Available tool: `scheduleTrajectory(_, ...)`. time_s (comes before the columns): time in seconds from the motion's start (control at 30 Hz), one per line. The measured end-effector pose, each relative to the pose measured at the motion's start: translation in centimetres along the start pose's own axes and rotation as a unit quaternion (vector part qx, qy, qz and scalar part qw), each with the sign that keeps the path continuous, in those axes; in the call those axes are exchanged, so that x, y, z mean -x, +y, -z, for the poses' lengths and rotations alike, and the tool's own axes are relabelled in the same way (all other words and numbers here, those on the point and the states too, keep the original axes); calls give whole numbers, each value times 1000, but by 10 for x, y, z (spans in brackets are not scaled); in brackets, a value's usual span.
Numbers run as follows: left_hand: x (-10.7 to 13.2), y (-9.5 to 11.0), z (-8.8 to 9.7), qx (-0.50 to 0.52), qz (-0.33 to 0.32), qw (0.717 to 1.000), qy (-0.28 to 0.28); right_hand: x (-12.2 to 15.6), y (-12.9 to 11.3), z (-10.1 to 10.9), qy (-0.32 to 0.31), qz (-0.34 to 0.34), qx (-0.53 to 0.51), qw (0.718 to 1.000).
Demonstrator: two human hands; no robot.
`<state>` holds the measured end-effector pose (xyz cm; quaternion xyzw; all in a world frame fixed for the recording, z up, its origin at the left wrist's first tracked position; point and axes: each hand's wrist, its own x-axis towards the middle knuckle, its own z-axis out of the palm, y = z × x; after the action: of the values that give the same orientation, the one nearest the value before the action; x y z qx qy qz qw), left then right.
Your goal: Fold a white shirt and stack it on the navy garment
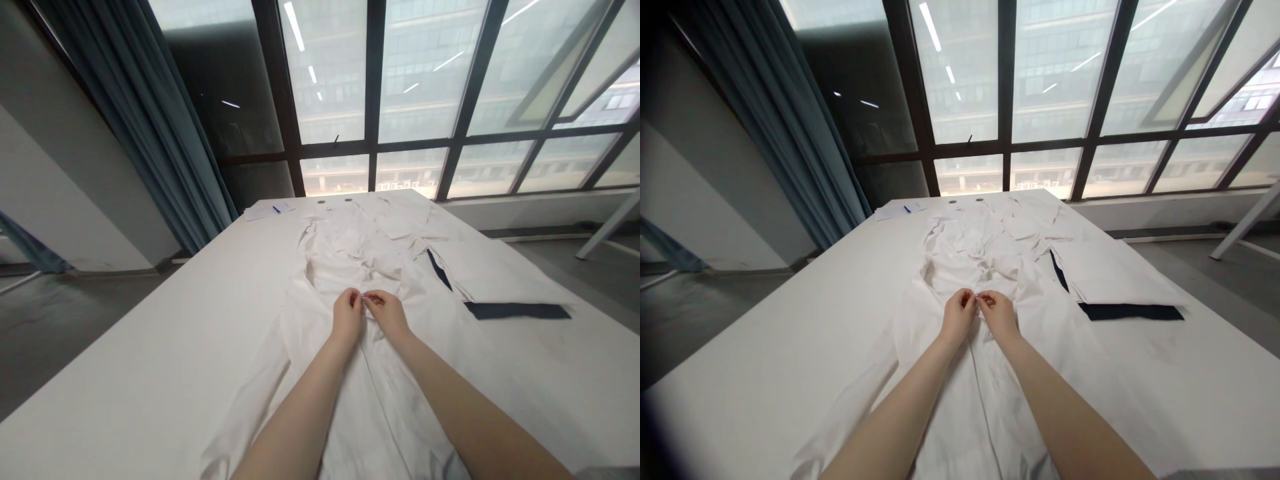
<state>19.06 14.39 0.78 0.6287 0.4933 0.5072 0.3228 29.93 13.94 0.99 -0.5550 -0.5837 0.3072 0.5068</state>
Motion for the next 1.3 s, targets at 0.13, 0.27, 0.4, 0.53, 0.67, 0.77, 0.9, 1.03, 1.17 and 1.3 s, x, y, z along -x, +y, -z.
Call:
scheduleTrajectory(0.13,-4,-1,3,9,7,1000,-24,1,0,1,4,8,1,1000)
scheduleTrajectory(0.27,-5,-2,4,-12,12,1000,0,0,2,0,-16,23,8,1000)
scheduleTrajectory(0.4,-2,0,1,-27,17,999,22,-1,2,0,-19,20,3,1000)
scheduleTrajectory(0.53,0,3,-3,-13,32,999,38,-1,2,0,-13,1,3,1000)
scheduleTrajectory(0.67,1,7,-6,40,63,996,57,-1,3,-1,-11,2,-9,1000)
scheduleTrajectory(0.77,1,10,-7,58,76,992,81,0,1,-1,-16,6,-18,1000)
scheduleTrajectory(0.9,0,12,-8,63,79,990,95,2,-6,0,-9,18,-15,1000)
scheduleTrajectory(1.03,0,13,-7,86,75,989,99,2,-8,1,3,34,-10,999)
scheduleTrajectory(1.17,-2,12,-6,135,94,983,87,1,-5,0,-2,25,-43,999)
scheduleTrajectory(1.3,-6,7,-6,173,112,975,85,1,-5,0,-10,26,-47,999)
